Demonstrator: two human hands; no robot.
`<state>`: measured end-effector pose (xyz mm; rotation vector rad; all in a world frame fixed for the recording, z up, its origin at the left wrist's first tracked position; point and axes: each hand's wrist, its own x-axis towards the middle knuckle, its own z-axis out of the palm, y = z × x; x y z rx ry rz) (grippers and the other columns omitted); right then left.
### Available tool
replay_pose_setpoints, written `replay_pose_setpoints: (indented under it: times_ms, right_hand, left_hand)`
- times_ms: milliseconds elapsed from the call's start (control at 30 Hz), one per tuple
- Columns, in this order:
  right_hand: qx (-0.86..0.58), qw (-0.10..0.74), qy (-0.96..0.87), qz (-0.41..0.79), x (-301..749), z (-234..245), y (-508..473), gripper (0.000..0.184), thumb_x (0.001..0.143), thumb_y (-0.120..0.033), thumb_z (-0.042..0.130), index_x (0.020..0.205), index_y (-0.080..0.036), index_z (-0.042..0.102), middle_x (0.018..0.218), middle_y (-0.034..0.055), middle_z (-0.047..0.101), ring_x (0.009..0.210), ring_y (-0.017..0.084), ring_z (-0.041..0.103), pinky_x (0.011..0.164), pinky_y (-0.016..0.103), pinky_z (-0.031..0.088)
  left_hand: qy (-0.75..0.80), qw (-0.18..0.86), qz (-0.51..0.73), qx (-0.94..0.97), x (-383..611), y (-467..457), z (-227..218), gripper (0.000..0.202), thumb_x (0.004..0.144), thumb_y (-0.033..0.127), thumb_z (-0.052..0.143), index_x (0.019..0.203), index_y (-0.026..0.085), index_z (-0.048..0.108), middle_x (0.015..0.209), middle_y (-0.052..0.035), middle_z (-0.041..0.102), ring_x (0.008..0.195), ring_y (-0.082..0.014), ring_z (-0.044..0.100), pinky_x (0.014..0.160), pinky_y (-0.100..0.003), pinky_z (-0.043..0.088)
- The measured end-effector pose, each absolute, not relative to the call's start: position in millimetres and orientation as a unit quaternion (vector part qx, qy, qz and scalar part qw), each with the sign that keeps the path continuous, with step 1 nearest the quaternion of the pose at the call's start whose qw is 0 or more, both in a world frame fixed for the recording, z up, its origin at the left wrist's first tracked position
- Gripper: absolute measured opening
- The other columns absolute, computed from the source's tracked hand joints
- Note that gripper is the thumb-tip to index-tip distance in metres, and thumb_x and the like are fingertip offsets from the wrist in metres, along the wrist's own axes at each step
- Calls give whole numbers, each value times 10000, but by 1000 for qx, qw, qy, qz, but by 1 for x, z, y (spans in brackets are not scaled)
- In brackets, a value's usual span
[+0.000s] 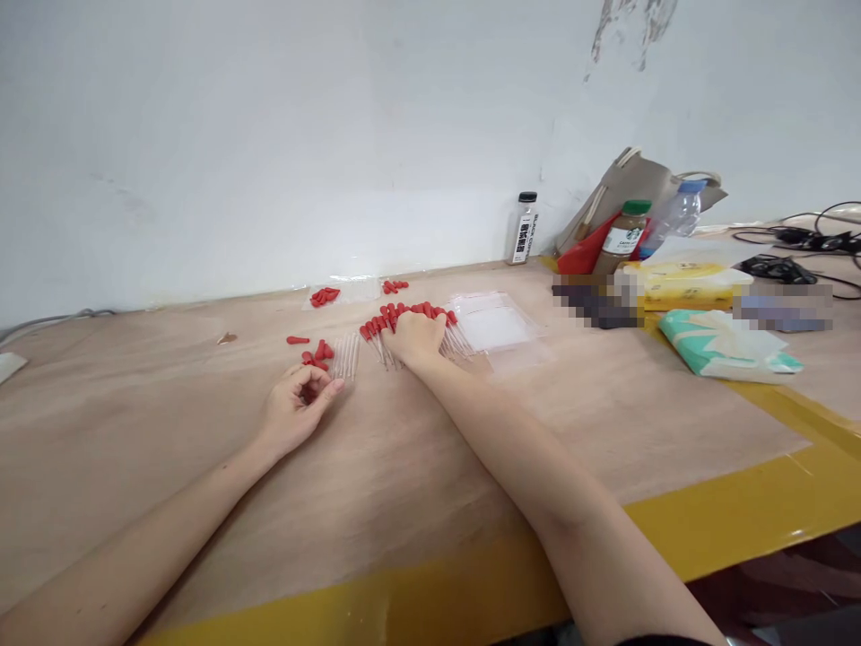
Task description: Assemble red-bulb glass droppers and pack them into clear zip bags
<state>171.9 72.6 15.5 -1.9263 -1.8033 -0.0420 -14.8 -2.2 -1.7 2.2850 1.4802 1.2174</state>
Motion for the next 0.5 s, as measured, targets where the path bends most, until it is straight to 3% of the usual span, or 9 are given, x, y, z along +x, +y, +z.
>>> replay_pose_setpoints:
  times_ms: [167, 333, 400, 500]
  right_hand:
    - [-657, 284, -698, -33, 168, 15, 64, 305, 770, -452, 467, 756, -185, 613, 768, 47, 654, 744, 190, 556, 800, 380, 252]
    - [-578, 263, -771, -52, 150, 16, 59, 180, 769, -274, 473, 754, -211, 641, 852, 41, 659, 835, 200, 548, 776, 364, 255]
    - [-588, 240, -769, -65, 142, 16, 60, 184, 761, -233, 470, 765, -184, 647, 853, 68, 660, 830, 206, 549, 779, 372, 259]
    - [-611, 208, -760, -69, 132, 17, 64, 190, 761, -218, 476, 811, -148, 646, 894, 109, 654, 851, 215, 552, 805, 382, 263]
  left_hand:
    - [533, 57, 409, 738, -21, 8, 2, 172, 751, 345, 551, 771, 175, 564, 706, -3, 505, 637, -129, 494, 574, -236, 410]
    - [573, -82, 345, 739, -52, 51, 20, 203, 784, 295, 479, 841, 181, 638, 851, -62, 554, 857, -210, 537, 795, -327, 426]
    - [569, -116, 276, 765, -66, 74, 22, 259, 792, 251, 446, 947, 178, 640, 1022, -92, 550, 1009, -250, 492, 888, -365, 382]
    - [577, -82, 214, 784, -81, 103, 19, 339, 803, 204, 394, 1061, 156, 609, 1222, -111, 479, 1125, -251, 443, 945, -363, 348]
